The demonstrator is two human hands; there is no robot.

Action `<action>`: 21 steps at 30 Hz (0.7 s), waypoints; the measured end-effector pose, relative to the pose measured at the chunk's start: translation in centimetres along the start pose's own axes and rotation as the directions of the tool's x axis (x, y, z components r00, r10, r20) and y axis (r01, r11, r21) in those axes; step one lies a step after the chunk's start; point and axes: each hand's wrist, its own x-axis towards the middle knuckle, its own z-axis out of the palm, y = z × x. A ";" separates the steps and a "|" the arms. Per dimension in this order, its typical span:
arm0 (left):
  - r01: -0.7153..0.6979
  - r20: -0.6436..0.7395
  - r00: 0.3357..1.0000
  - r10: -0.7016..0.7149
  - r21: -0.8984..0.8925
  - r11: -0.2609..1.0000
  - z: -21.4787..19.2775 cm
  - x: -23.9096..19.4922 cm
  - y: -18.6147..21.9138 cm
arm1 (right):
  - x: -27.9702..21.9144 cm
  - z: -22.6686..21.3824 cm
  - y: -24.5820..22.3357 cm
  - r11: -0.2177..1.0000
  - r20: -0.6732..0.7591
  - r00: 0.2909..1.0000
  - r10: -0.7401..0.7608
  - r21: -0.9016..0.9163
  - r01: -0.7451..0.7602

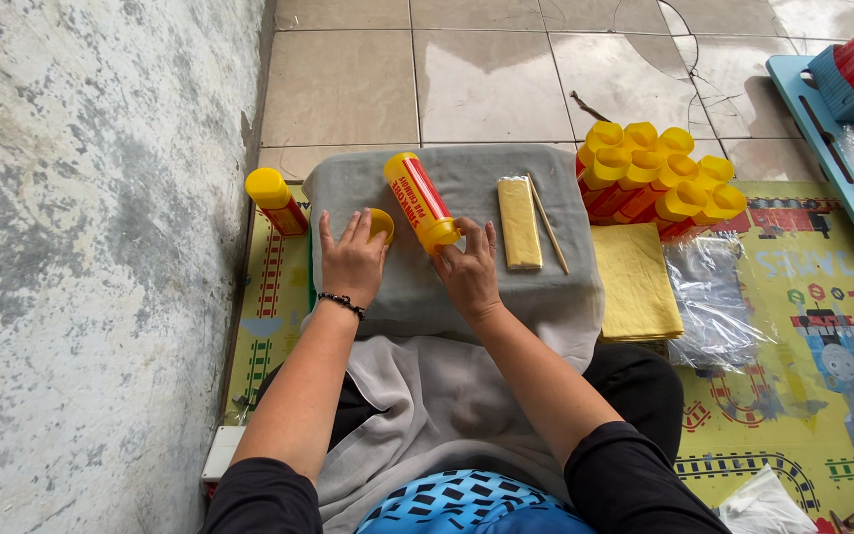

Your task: The person sits on the floor and rolls a yellow paper sheet around a cylindrical container to form a tube, then places it aside. They then pick up a yellow cloth, fold it, and use a wooden stick to press and crease the folds on a gray cushion.

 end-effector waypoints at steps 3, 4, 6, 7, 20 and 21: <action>0.010 -0.001 1.000 -0.010 0.026 1.000 -1.4 0.1 0.7 | 0.0 -0.2 0.1 1.000 0.018 1.000 0.014 0.011 -0.015; 0.007 0.000 1.000 -0.007 0.025 1.000 -1.8 0.2 1.0 | -0.1 -0.4 0.2 1.000 0.019 1.000 0.017 0.010 -0.017; 0.000 -0.008 1.000 0.001 0.021 1.000 -2.9 0.6 1.5 | 0.0 -0.8 0.4 1.000 0.014 1.000 -0.005 -0.024 0.006; -0.002 -0.008 1.000 0.002 0.022 1.000 -3.1 0.8 1.7 | 0.4 -1.7 0.5 1.000 0.013 1.000 -0.004 -0.024 0.005; -0.206 0.249 0.937 0.244 -0.171 0.964 -3.0 6.1 5.0 | 1.0 -3.5 8.2 0.946 0.291 0.917 0.272 -0.254 -0.200; -0.197 0.265 0.933 0.244 -0.190 0.962 -2.9 6.4 5.2 | 0.6 -3.2 8.5 0.937 0.313 0.907 0.283 -0.290 -0.193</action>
